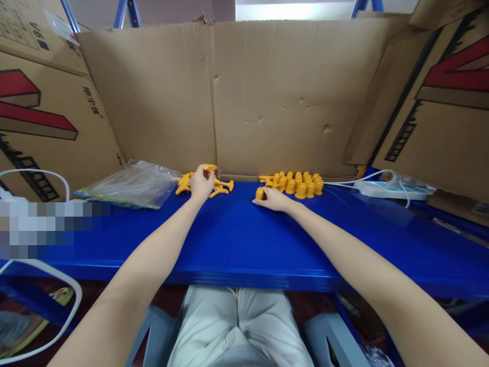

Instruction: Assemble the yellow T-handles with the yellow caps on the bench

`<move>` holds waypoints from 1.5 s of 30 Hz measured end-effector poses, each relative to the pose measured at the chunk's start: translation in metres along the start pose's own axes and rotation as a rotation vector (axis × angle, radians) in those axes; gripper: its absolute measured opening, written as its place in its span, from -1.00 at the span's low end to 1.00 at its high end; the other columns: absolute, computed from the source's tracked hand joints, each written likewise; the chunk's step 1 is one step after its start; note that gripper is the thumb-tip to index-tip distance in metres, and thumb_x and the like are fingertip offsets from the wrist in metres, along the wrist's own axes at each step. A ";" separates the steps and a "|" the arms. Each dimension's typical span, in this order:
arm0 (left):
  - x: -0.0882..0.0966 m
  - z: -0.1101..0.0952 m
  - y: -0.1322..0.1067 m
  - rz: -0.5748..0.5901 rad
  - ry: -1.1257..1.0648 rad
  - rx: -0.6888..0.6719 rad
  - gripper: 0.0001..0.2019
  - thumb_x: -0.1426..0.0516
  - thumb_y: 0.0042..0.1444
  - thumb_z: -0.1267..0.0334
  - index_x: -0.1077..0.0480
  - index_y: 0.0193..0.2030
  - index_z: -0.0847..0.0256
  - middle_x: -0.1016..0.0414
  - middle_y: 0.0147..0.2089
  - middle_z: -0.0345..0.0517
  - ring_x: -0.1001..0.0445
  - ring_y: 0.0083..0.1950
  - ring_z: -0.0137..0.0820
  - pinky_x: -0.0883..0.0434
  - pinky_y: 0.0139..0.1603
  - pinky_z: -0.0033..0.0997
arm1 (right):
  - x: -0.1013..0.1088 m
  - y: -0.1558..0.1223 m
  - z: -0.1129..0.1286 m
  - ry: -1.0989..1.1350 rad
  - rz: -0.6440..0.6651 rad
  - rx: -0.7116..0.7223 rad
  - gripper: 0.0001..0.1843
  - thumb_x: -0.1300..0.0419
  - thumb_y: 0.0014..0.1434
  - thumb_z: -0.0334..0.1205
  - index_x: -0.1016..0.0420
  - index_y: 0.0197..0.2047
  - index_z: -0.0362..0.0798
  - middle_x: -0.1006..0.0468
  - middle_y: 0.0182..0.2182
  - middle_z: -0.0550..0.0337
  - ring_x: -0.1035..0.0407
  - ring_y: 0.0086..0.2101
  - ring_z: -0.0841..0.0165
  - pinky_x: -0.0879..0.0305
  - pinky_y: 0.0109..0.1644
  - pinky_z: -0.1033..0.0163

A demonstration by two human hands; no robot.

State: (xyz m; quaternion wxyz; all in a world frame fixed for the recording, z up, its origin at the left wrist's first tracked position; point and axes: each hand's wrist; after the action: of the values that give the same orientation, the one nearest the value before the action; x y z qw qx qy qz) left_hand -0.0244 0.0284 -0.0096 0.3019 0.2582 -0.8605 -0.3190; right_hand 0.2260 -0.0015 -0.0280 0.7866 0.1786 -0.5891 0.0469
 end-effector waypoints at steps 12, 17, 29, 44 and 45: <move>0.001 -0.032 -0.010 0.033 -0.537 0.286 -0.86 -0.19 0.03 0.22 -0.42 -0.33 0.25 -0.50 -0.45 -0.17 -0.47 -0.41 -0.47 -0.39 -0.41 -0.55 | 0.007 -0.007 0.008 -0.178 -0.182 0.207 -0.80 -0.20 0.10 -0.28 -0.36 -0.16 -0.05 -0.52 -0.18 0.04 -0.42 -0.19 0.21 -0.22 -0.19 0.22; 0.000 -0.039 -0.011 0.077 -0.602 0.487 -0.87 -0.20 0.06 0.25 -0.35 -0.35 0.24 -0.42 -0.54 -0.26 -0.43 -0.58 -0.55 -0.27 -0.58 -0.62 | 0.010 -0.006 0.010 -0.162 -0.144 0.321 -0.80 -0.15 0.17 -0.32 -0.45 -0.11 -0.08 -0.54 -0.12 0.01 -0.40 -0.09 0.21 -0.21 -0.05 0.20; -0.004 -0.042 -0.016 0.149 -0.644 0.533 -0.89 -0.17 0.09 0.34 -0.28 -0.33 0.24 -0.45 -0.46 -0.24 -0.46 -0.60 -0.53 -0.33 -0.52 -0.56 | 0.005 -0.007 0.017 -0.120 -0.103 0.377 -0.73 -0.18 0.17 -0.28 -0.49 -0.05 -0.08 -0.56 -0.08 -0.01 -0.42 -0.05 0.18 -0.22 -0.01 0.18; -0.007 -0.032 -0.027 0.615 -0.178 0.183 -0.47 -0.08 0.13 0.35 -0.14 0.26 0.21 -0.55 -0.06 0.07 -0.57 -0.09 -0.29 -0.46 -0.09 -0.33 | -0.001 -0.004 0.012 -0.010 -0.174 0.280 -0.67 -0.16 0.19 -0.25 -0.48 0.01 -0.15 -0.55 -0.05 -0.07 -0.44 -0.06 0.15 -0.27 0.05 0.11; -0.007 -0.030 -0.029 0.676 -0.068 0.025 -0.45 -0.12 0.08 0.34 -0.18 0.25 0.21 -0.52 0.02 0.09 -0.52 0.02 -0.25 -0.42 0.02 -0.29 | -0.001 -0.003 0.010 -0.011 -0.171 0.285 -0.67 -0.17 0.18 -0.27 -0.49 0.01 -0.15 -0.55 -0.05 -0.08 -0.43 -0.06 0.14 -0.27 0.06 0.10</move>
State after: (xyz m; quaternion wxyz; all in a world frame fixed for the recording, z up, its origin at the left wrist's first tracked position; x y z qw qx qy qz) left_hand 0.0085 0.0020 -0.0146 0.3586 -0.0488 -0.9108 -0.1985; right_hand 0.2178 -0.0078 -0.0279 0.7512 0.3380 -0.5636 0.0620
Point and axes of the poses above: each hand's wrist, its own y-axis towards the middle knuckle, its own x-axis out of the back of the hand, z = x × y
